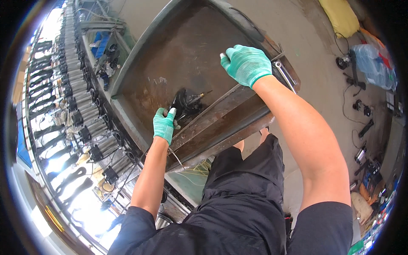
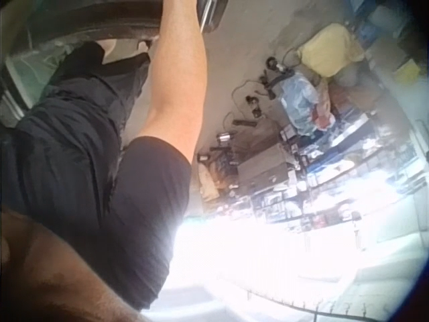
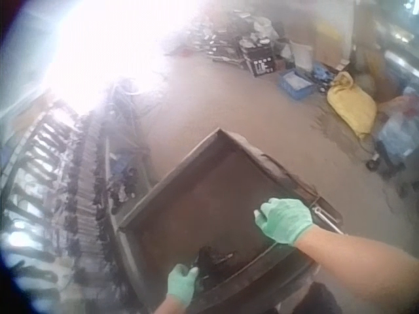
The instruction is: The person cleans a cylindrical metal component by immersing it in a tub of water, wiping it with their gloved hands, and rinsing it.
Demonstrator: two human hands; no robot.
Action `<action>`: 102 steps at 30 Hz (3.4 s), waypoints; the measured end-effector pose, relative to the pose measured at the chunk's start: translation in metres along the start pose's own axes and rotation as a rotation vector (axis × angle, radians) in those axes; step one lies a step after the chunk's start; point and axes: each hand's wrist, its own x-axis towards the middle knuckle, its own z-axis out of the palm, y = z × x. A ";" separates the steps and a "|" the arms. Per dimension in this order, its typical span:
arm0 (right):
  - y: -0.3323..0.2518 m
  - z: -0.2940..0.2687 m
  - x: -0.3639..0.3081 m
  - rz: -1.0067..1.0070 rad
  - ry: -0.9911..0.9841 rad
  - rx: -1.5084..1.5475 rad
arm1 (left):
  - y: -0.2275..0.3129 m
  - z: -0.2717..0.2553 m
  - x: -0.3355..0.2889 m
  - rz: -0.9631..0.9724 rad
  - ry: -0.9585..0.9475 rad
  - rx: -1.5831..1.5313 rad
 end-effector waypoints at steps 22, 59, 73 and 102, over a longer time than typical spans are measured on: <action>-0.118 0.001 -0.126 -0.377 -0.201 0.508 | 0.051 -0.021 -0.213 0.401 0.424 0.327; -0.079 0.029 -0.164 -0.204 -0.305 0.257 | -0.160 -0.212 -0.111 -0.306 -0.324 -0.176; -0.074 0.022 -0.138 -0.528 -0.460 -0.252 | -0.201 -0.196 -0.111 -0.045 -0.135 -0.125; -0.058 0.012 -0.143 0.508 -0.942 1.532 | -0.185 -0.191 -0.136 -0.013 -0.109 -0.340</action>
